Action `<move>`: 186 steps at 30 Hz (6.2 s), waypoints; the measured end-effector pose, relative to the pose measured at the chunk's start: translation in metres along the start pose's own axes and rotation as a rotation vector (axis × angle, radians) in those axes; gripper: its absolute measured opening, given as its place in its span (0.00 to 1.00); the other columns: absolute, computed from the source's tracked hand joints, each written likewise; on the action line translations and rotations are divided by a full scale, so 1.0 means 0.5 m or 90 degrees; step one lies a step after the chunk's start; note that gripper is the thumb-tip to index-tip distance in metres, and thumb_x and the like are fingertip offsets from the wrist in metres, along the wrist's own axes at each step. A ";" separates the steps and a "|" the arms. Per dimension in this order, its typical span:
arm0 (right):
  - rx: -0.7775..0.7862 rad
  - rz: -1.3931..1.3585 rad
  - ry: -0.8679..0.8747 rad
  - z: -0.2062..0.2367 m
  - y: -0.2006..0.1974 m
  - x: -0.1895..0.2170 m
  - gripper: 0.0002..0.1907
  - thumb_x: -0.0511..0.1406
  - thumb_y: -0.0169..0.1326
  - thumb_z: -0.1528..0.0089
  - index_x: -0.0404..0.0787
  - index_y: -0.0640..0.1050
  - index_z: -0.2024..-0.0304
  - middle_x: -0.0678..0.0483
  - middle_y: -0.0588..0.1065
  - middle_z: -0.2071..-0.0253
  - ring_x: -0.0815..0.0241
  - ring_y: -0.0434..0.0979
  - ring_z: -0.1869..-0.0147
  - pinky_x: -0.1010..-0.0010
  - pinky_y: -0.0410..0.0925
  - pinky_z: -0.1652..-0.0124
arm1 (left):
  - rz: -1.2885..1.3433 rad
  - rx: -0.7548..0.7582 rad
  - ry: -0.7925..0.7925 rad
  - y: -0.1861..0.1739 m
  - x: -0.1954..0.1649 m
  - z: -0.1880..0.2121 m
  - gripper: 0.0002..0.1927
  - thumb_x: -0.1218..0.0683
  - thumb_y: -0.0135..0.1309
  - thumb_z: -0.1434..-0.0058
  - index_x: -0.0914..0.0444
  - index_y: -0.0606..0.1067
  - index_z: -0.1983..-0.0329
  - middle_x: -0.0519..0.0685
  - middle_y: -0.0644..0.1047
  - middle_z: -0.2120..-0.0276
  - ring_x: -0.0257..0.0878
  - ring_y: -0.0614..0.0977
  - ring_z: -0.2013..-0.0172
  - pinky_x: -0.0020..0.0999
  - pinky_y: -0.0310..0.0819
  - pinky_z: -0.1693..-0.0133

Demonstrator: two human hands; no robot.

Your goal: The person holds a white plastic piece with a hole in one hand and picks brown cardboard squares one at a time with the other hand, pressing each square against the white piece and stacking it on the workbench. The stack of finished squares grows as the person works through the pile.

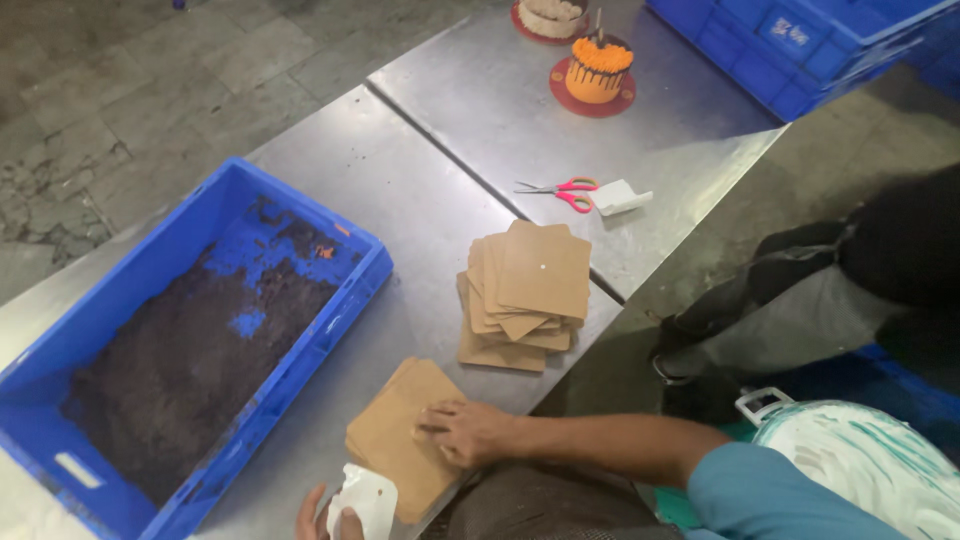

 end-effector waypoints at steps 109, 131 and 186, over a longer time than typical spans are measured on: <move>-0.035 0.064 0.037 -0.133 0.022 0.013 0.06 0.33 0.60 0.38 0.37 0.81 0.61 0.51 0.78 0.57 0.47 0.78 0.51 0.60 0.71 0.53 | 0.069 -0.126 -0.259 -0.161 -0.111 0.201 0.25 0.61 0.54 0.36 0.65 0.68 0.35 0.54 0.80 0.52 0.39 0.81 0.51 0.34 0.76 0.50; 0.355 0.134 -0.108 -0.016 0.073 0.026 0.53 0.54 0.58 0.47 0.27 0.59 0.30 0.35 0.51 0.25 0.37 0.49 0.22 0.52 0.50 0.30 | 0.218 -0.150 -0.250 -0.120 -0.118 0.164 0.24 0.58 0.56 0.34 0.64 0.68 0.36 0.55 0.78 0.49 0.38 0.80 0.52 0.31 0.76 0.53; -0.142 -0.021 -0.014 -0.158 -0.221 0.261 0.09 0.33 0.64 0.38 0.41 0.83 0.55 0.55 0.77 0.55 0.52 0.74 0.51 0.62 0.66 0.51 | 0.120 -0.027 -0.096 0.024 -0.232 0.134 0.14 0.59 0.52 0.32 0.70 0.76 0.45 0.48 0.82 0.57 0.31 0.80 0.55 0.27 0.76 0.52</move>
Point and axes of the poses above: each hand's wrist, its own z-axis away from the middle knuckle, its own y-axis out of the palm, x = y × z, the point moved 9 cm from there along -z, towards the middle knuckle
